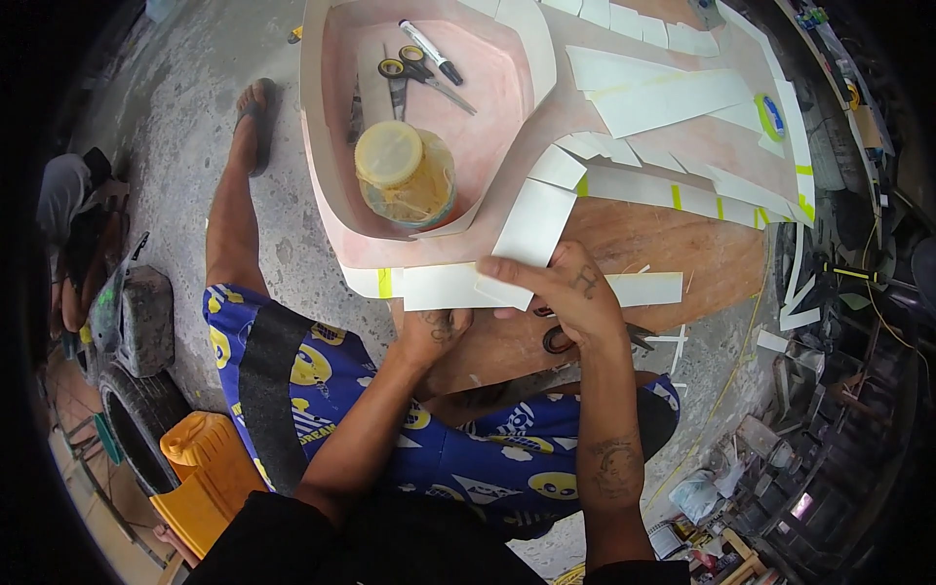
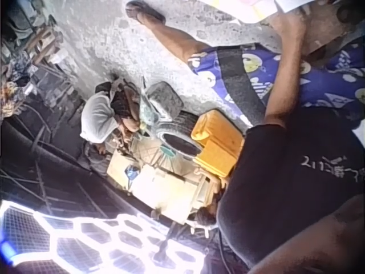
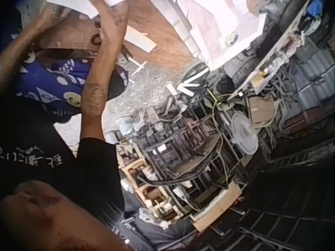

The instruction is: Cutting foam strips with scissors and gluing them onto a mold to build up a car body component.

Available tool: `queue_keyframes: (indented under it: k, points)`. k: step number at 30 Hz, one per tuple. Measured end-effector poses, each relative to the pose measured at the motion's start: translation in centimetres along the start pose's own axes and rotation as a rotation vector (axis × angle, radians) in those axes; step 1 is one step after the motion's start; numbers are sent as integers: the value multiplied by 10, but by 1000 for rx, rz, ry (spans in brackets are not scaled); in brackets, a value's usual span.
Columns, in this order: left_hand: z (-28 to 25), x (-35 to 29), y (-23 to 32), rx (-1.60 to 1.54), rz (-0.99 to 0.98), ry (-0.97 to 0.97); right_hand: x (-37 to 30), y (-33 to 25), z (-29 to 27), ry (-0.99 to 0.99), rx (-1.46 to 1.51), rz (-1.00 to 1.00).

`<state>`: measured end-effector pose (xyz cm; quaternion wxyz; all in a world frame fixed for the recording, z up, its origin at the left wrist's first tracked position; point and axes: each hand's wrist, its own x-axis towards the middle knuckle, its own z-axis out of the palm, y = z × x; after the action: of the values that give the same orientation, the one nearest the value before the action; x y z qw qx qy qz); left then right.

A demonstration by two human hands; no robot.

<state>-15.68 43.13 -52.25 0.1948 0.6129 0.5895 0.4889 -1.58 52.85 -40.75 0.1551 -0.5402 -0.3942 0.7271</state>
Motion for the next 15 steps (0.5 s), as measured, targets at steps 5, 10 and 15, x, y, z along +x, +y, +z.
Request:
queue_keyframes:
  k: [5,10,15]
  points:
    - [-3,4,6,6,-9,-10,2,9,2,-6,-2,-67]
    - [-3,6,6,-18,40,54,6,12,-4,-19,-50,-49]
    - [-8,11,9,-16,6,22,4,10,-4,47,-8,-84]
